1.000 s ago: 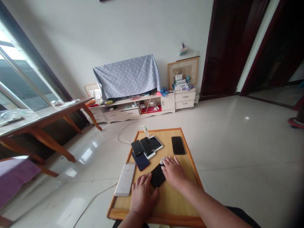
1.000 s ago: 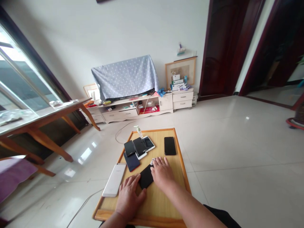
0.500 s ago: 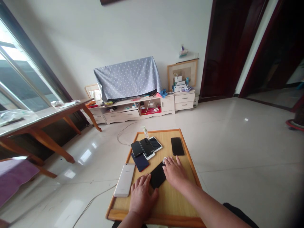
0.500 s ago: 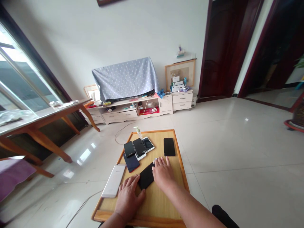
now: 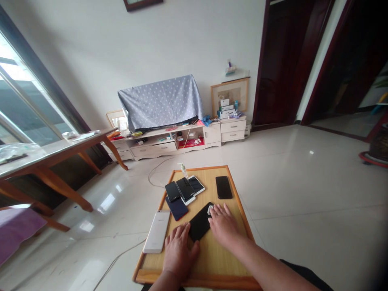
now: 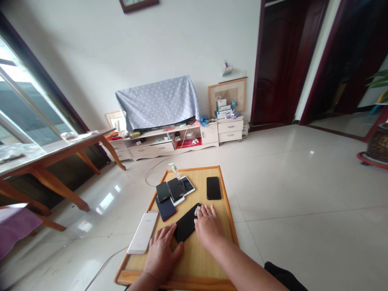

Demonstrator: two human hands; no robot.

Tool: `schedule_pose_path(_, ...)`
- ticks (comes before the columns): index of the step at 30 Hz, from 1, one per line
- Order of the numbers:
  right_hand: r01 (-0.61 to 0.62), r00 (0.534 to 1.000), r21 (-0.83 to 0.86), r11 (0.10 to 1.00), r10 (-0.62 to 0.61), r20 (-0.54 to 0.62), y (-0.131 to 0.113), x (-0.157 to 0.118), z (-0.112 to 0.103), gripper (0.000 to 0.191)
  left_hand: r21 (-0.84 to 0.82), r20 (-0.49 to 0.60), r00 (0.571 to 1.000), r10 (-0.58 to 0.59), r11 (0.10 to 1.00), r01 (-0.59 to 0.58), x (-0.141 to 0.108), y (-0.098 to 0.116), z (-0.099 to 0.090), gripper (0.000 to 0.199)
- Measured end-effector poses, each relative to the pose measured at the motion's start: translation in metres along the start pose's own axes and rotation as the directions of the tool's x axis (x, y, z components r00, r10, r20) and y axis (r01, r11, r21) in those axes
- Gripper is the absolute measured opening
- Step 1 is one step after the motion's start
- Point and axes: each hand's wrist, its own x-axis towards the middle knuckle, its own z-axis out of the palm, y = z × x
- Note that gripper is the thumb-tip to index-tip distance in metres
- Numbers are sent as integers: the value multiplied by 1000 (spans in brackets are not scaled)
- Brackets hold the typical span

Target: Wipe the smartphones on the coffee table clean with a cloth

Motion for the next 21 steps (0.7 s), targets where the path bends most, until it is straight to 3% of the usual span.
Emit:
schedule_pose_path(6, 259, 964, 80, 962, -262, 30, -36, -38, 14, 54, -14, 9, 1000, -4, 1000, 4, 1, -1, 3, 65)
schedule_pose_path(12, 3, 1000, 15, 1000, -4, 18, 5, -16, -5, 52, 5, -11, 1000, 4, 1000, -3, -1, 1, 0, 63)
schedule_pose_path(14, -27, 1000, 0, 1000, 27, 15, 9, -13, -6, 53, 2, -3, 1000, -3, 1000, 3, -1, 1, -2, 64)
schedule_pose_path(16, 19, 1000, 8, 1000, -19, 21, -2, -19, 0, 53, -4, 13, 1000, -12, 1000, 12, -1, 0, -2, 65)
schedule_pose_path(21, 280, 958, 76, 957, -284, 39, -37, -45, 21, 52, -22, 37, 999, -9, 1000, 10, 0, -3, -2, 65)
